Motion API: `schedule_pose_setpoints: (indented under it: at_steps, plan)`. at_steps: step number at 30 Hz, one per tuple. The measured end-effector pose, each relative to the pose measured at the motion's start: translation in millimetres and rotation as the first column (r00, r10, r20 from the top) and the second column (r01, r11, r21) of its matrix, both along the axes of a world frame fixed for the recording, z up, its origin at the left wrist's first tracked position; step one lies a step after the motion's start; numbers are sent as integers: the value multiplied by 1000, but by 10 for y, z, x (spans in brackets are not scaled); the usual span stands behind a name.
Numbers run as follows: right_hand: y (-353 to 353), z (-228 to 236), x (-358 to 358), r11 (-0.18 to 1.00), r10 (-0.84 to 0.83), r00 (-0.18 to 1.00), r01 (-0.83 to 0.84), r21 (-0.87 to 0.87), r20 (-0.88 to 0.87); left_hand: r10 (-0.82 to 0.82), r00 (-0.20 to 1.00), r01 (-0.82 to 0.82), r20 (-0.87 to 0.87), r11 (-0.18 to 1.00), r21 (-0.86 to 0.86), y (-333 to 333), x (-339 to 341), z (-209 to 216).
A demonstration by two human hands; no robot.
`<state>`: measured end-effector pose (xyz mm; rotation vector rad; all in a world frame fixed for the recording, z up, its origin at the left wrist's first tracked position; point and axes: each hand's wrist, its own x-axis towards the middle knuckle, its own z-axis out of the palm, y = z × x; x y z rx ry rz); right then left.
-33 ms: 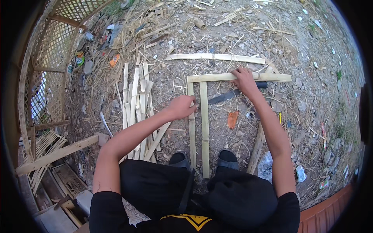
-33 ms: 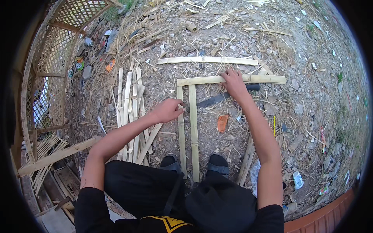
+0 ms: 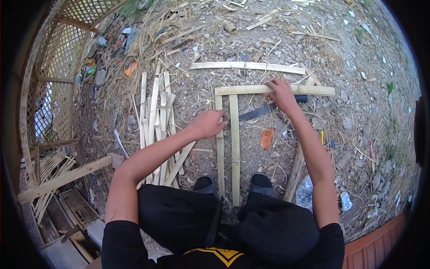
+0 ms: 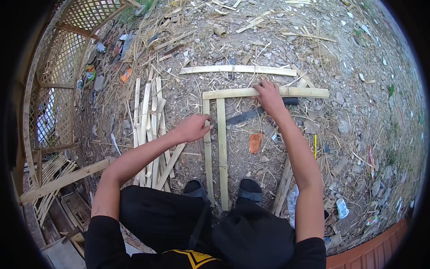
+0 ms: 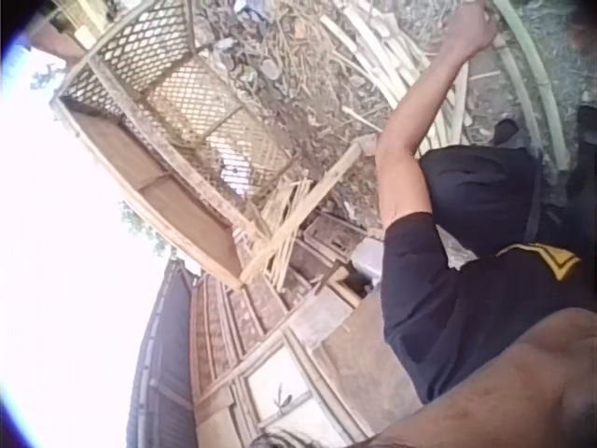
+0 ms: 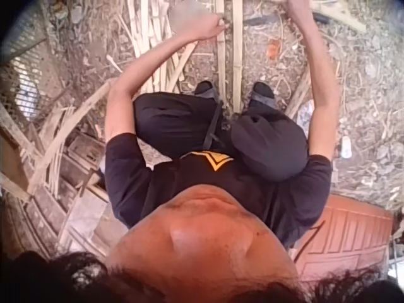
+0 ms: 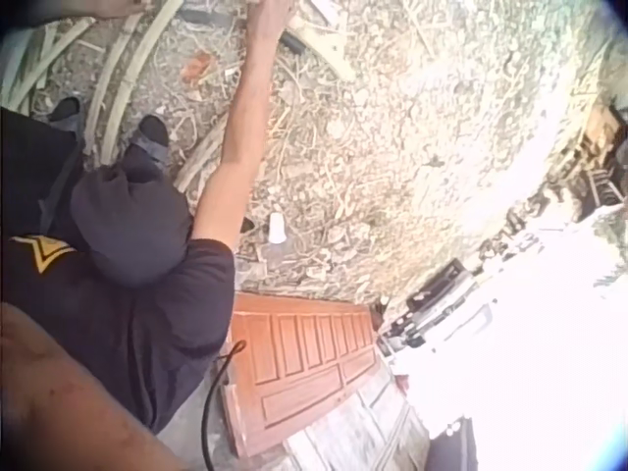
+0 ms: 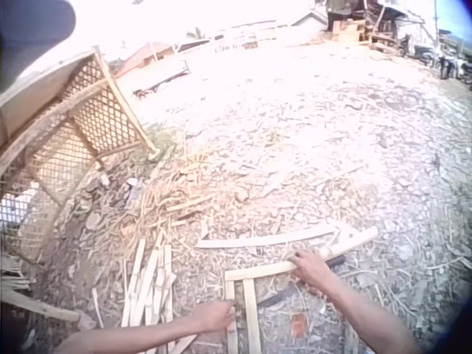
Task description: The person fastens a waist strap, arranges bamboo strips into a frame, hammers nails into the joints using a wooden club, lifts the assembled frame, and sorts through a pile of bamboo strips by hand.
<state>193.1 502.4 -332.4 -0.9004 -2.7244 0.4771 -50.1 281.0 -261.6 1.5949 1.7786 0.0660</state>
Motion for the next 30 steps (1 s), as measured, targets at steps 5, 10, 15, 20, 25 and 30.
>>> schedule_pose_setpoints:
  at_steps: [5, 10, 15, 20, 25, 30]
  plan:
    - [67, 64, -10, 995, 24, 996, -32, -99, -86, 121, 990, -114, 70, 989, -94, 120, 173, -199]
    - [160, 164, -78, 972, 45, 997, -58, -227, -60, 304, 952, -294, 25, 937, -189, 258, 377, -187]
    - [158, 25, -87, 986, 69, 988, -89, -139, -139, 498, 852, -435, 162, 845, -312, 305, 387, -282]
    - [163, 21, -81, 976, 50, 997, -62, -209, -64, 488, 844, -449, 221, 870, -204, 239, 413, -319]
    - [88, 48, -141, 987, 70, 997, -67, -149, 14, 506, 834, -466, 220, 859, -213, 157, 355, -405]
    - [-285, 331, 36, 996, -90, 972, 85, -34, -217, 504, 841, -473, 196, 862, -185, 155, 342, -372]
